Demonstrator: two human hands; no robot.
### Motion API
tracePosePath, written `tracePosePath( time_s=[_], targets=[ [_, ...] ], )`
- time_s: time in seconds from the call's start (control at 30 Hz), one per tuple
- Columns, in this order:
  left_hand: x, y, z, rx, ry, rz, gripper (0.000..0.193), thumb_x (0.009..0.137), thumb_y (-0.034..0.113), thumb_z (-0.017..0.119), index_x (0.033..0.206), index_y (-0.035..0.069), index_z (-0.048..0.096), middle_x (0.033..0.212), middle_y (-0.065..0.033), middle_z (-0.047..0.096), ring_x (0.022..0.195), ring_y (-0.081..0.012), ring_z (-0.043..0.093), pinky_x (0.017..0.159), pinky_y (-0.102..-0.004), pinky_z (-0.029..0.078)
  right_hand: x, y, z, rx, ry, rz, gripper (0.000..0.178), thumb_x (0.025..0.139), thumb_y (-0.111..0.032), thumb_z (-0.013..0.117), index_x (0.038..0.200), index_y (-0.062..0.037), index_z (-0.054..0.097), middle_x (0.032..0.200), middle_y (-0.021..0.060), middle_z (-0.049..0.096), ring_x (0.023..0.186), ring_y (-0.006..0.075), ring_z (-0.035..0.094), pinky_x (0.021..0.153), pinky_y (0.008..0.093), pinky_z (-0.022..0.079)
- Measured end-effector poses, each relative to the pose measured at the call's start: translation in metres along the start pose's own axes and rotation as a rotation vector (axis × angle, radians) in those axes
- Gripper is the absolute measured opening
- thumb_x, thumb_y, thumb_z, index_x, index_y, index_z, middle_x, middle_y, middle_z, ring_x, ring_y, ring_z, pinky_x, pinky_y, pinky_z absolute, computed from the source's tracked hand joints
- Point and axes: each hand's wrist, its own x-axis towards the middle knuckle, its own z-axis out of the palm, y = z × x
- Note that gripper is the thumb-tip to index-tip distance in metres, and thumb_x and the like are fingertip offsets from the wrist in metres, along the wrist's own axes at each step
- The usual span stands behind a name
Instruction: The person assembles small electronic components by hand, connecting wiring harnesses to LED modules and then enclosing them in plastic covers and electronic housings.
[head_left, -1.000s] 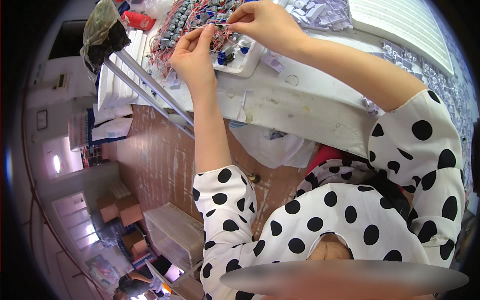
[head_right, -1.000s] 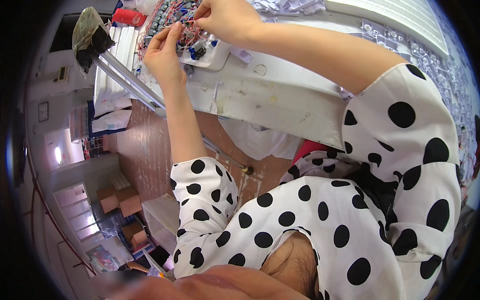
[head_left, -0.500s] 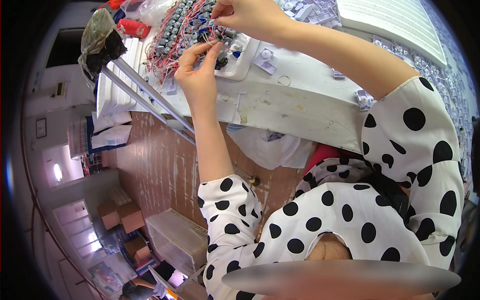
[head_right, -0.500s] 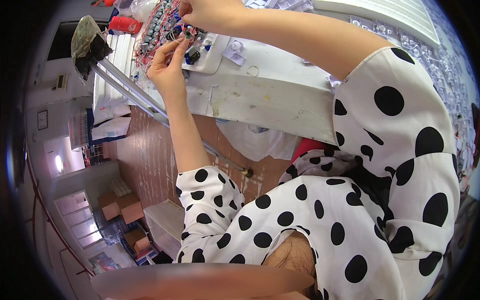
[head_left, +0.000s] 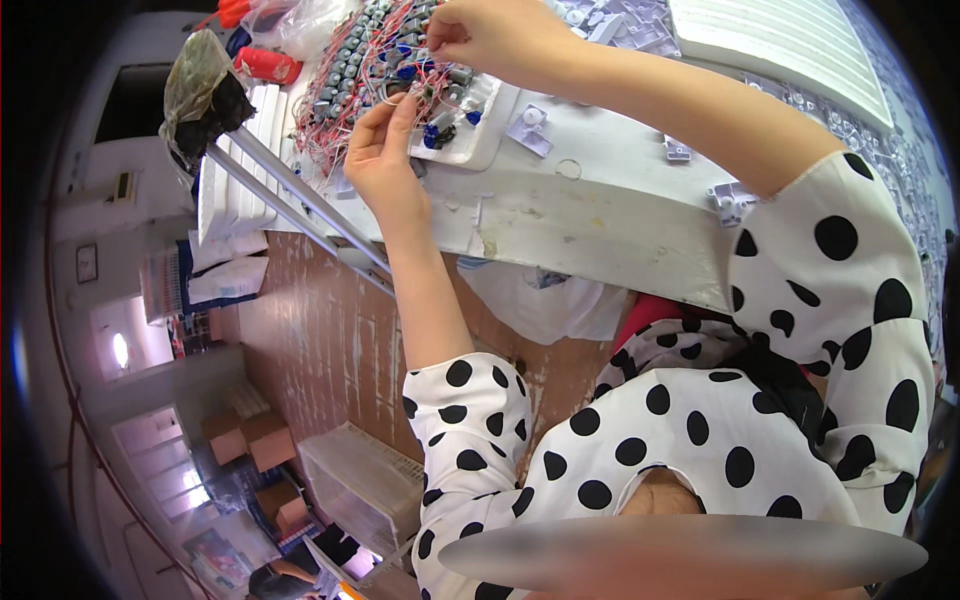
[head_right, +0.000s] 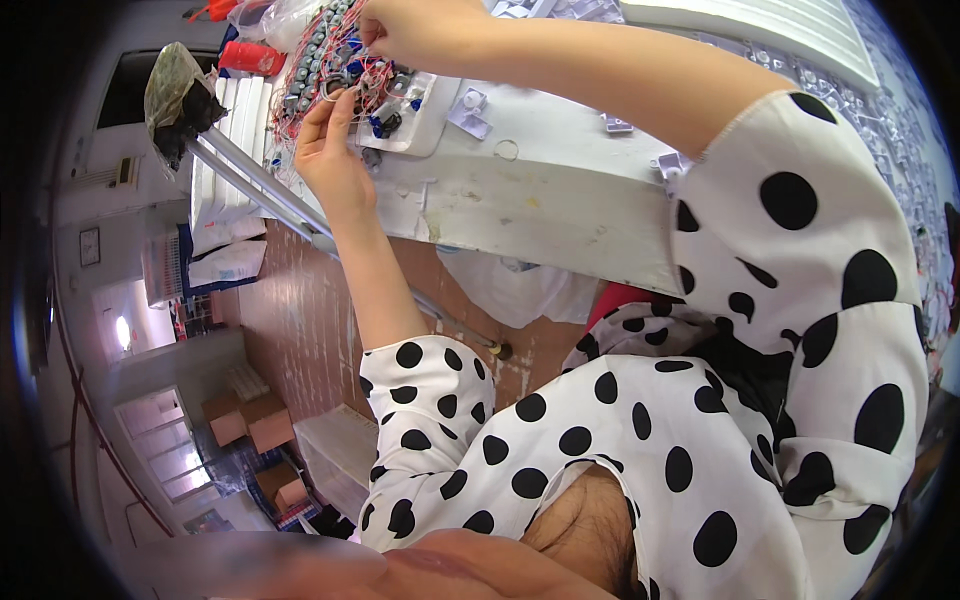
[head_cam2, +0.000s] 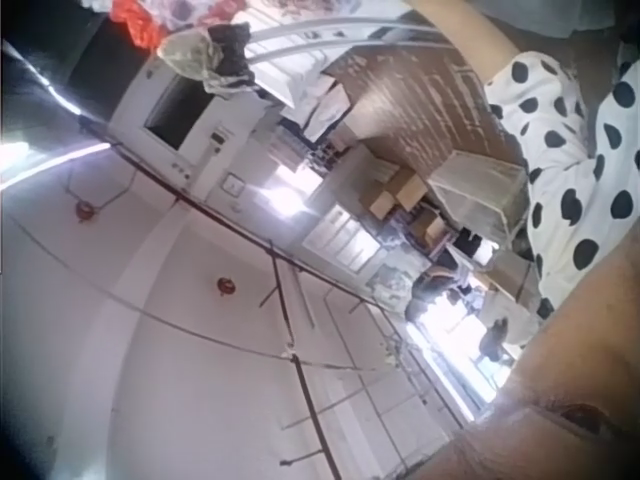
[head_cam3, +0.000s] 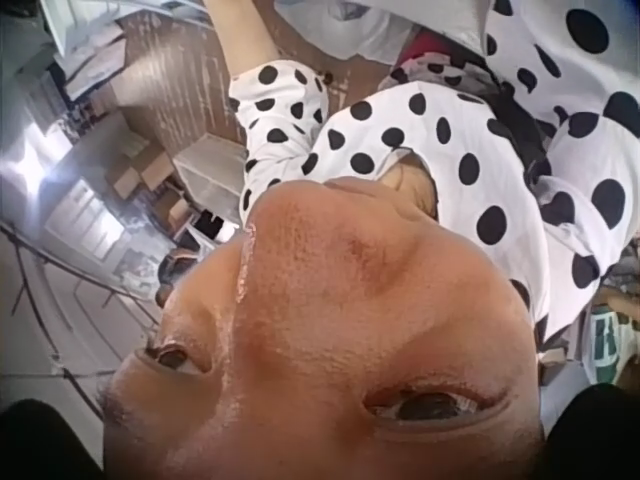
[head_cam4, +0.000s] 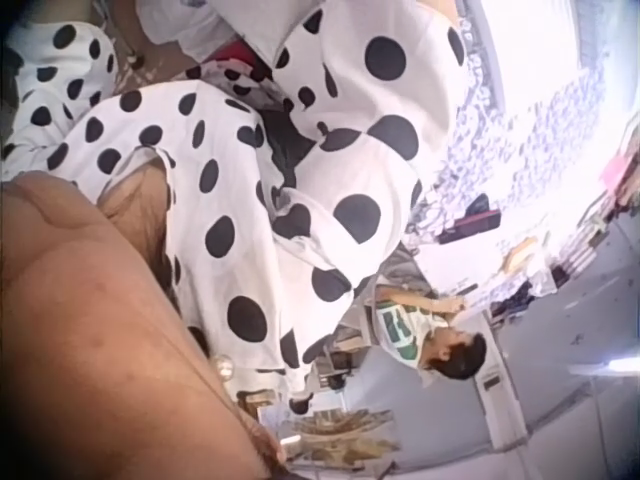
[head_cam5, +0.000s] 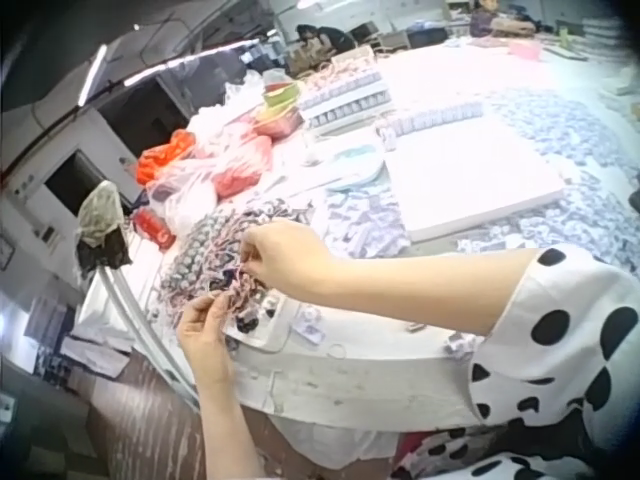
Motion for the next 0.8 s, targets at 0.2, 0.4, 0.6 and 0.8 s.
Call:
tracePosePath(
  time_s=[0.2, 0.4, 0.6, 0.8],
  targets=[
    [-0.001, 0.004, 0.003, -0.077, -0.047, 0.023, 0.016, 0.090, -0.004, 0.074, 0.105, -0.004, 0.069, 0.104, -0.0118, 0.074, 0.094, -0.0148, 0.071, 0.087, -0.0249, 0.055, -0.005, 0.008, -0.007, 0.177, -0.090, 0.149, 0.017, 0.085, -0.017, 0.072, 0.092, -0.0013, 0.074, 0.086, 0.0186, 0.073, 0.087, 0.0343, 0.071, 0.079, 0.0425, 0.056],
    [-0.009, 0.001, 0.004, 0.059, -0.001, 0.042, 0.019, 0.090, -0.003, 0.075, 0.107, -0.004, 0.068, 0.102, -0.0121, 0.074, 0.094, -0.0141, 0.071, 0.085, -0.0248, 0.055, -0.009, -0.007, -0.022, 0.045, 0.124, 0.050, 0.020, 0.086, -0.018, 0.073, 0.095, -0.0004, 0.075, 0.087, 0.0205, 0.074, 0.084, 0.0348, 0.073, 0.077, 0.0423, 0.056],
    [-0.009, 0.002, 0.007, -0.103, 0.032, 0.033, 0.018, 0.090, -0.004, 0.074, 0.107, -0.005, 0.067, 0.102, -0.0122, 0.073, 0.094, -0.0157, 0.071, 0.087, -0.0251, 0.055, -0.030, -0.013, 0.000, -0.124, -0.092, 0.069, 0.031, 0.083, -0.038, 0.080, 0.099, -0.0121, 0.078, 0.089, 0.0077, 0.076, 0.081, 0.0234, 0.072, 0.073, 0.0325, 0.055],
    [0.008, 0.010, 0.020, -0.108, 0.022, 0.077, 0.020, 0.090, -0.003, 0.074, 0.109, -0.006, 0.067, 0.106, -0.0131, 0.073, 0.099, -0.0161, 0.070, 0.091, -0.0260, 0.054, -0.007, -0.015, -0.002, 0.118, -0.180, 0.189, 0.021, 0.087, -0.023, 0.074, 0.095, -0.0040, 0.075, 0.089, 0.0143, 0.073, 0.087, 0.0288, 0.071, 0.077, 0.0384, 0.055]
  ],
)
